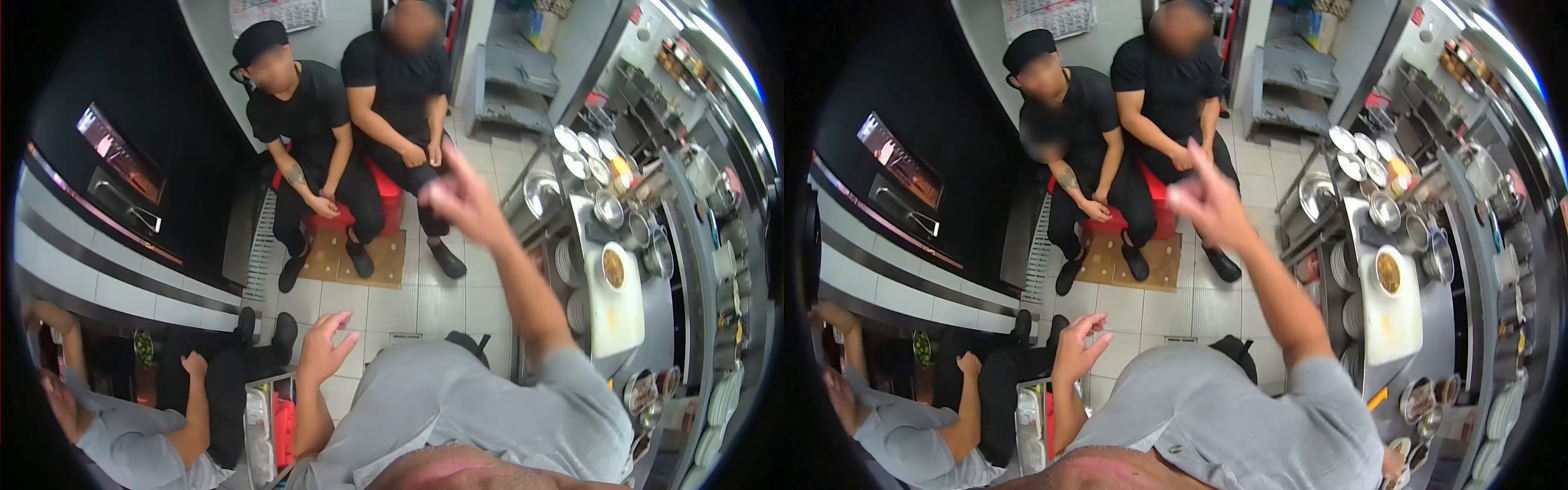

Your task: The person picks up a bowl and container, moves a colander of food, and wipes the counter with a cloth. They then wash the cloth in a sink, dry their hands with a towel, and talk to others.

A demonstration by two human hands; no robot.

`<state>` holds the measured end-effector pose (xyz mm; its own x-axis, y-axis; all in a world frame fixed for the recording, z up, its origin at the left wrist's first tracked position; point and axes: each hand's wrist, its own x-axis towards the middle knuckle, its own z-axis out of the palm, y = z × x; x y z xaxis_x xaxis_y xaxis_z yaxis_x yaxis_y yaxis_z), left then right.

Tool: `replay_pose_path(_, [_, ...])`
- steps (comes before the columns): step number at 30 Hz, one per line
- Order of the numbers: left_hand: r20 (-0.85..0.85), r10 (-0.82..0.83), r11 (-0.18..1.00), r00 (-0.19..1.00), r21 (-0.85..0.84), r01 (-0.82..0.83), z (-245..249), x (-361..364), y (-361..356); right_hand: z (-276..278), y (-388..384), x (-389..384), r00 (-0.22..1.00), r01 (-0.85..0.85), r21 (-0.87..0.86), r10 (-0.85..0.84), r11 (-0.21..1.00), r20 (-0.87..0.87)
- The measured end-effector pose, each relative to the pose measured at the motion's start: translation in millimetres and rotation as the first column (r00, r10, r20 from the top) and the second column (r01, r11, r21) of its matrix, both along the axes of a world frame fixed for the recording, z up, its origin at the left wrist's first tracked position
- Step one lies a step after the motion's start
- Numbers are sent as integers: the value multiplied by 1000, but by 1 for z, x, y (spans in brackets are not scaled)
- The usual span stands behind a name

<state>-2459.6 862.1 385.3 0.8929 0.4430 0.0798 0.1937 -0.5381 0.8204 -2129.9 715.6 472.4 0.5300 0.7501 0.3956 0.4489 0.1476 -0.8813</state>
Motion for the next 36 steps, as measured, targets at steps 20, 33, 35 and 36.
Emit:
replay_pose_path(20, [50,-231,925,972,-298,235,-28,140,-71,-109,-21,-52,790,-611,-525,413,593,-452])
replay_pose_path(33, [-25,-95,951,995,-297,83,-27,98,-42,-199,-68,16,861,-419,-540,132,730,-491])
replay_pose_path(35, [-36,-27,920,999,-393,10,-26,93,-39,-300,-103,41,939,-274,-739,4,616,-345])
replay_pose_path(36, [-46,-36,917,998,-398,15,-25,94,-38,-359,-129,54,978,-199,-843,41,500,-207])
